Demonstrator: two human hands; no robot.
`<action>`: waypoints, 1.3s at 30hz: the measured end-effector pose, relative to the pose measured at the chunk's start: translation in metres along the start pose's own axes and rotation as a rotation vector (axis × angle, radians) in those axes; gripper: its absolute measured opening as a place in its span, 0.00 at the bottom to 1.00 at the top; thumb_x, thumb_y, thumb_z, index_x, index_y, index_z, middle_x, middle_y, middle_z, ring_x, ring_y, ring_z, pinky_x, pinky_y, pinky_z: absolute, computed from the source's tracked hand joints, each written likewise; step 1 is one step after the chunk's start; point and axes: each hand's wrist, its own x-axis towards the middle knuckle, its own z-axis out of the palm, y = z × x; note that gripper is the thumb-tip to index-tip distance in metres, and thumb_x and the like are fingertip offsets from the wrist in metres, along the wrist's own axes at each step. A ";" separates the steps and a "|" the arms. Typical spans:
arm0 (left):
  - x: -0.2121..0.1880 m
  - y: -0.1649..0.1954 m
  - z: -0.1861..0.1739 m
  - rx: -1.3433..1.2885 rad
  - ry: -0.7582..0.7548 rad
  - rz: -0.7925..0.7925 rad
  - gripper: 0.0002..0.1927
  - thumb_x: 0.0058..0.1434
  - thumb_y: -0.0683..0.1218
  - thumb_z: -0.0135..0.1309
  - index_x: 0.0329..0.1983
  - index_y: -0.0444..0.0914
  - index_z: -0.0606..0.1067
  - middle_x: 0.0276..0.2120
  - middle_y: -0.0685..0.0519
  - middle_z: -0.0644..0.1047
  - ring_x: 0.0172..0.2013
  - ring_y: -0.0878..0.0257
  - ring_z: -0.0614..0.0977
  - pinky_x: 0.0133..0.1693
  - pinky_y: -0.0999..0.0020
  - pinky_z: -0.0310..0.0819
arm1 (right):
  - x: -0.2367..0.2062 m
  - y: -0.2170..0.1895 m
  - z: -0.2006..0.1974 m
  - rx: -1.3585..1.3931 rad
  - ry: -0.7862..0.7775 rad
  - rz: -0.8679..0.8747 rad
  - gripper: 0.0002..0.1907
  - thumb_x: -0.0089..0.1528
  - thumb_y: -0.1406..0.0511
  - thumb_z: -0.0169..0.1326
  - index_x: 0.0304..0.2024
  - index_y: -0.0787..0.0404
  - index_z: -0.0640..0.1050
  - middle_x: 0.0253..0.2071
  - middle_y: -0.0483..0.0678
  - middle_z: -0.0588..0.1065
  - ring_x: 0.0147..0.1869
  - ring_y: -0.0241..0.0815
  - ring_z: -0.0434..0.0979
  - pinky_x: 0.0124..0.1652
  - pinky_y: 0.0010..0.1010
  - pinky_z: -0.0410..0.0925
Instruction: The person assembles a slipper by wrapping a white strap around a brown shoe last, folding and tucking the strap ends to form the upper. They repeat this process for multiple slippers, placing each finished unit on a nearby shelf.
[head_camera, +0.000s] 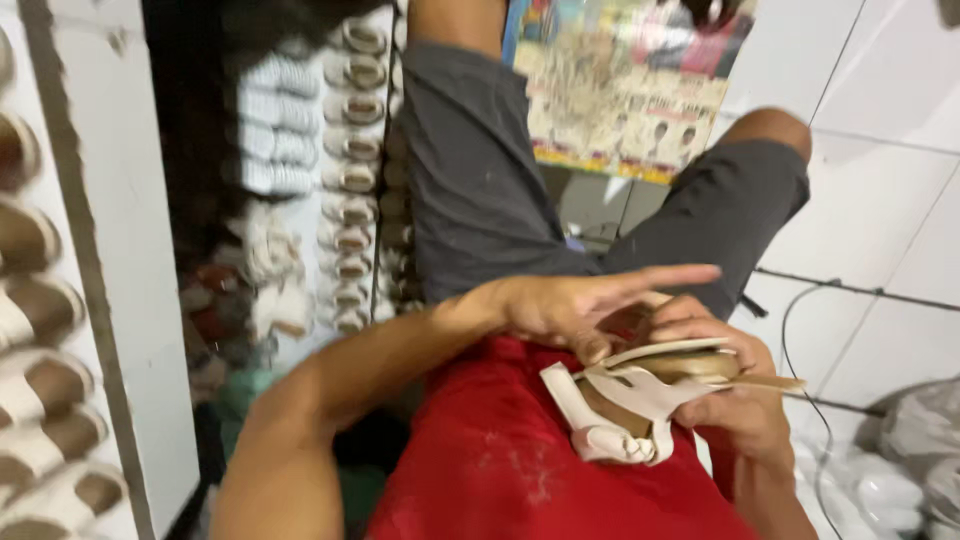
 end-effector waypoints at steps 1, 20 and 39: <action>-0.004 0.009 0.003 0.064 0.087 -0.010 0.55 0.62 0.45 0.68 0.83 0.44 0.44 0.65 0.46 0.67 0.65 0.58 0.73 0.67 0.64 0.71 | 0.006 -0.006 0.004 -0.036 0.014 -0.022 0.33 0.50 0.67 0.71 0.56 0.73 0.79 0.55 0.57 0.73 0.58 0.50 0.76 0.57 0.37 0.70; -0.046 0.013 0.084 0.927 0.962 0.026 0.19 0.58 0.46 0.67 0.50 0.35 0.79 0.40 0.55 0.82 0.40 0.72 0.80 0.44 0.74 0.77 | 0.099 -0.101 0.037 -0.858 -0.350 -0.048 0.07 0.57 0.65 0.62 0.32 0.63 0.85 0.31 0.43 0.80 0.35 0.34 0.80 0.35 0.27 0.74; -0.050 0.024 0.082 0.863 0.791 0.077 0.21 0.59 0.38 0.68 0.55 0.34 0.77 0.43 0.52 0.82 0.43 0.71 0.81 0.45 0.74 0.78 | 0.100 -0.039 0.019 -0.484 -0.327 -0.047 0.06 0.67 0.70 0.54 0.35 0.66 0.77 0.33 0.46 0.75 0.36 0.34 0.72 0.35 0.27 0.65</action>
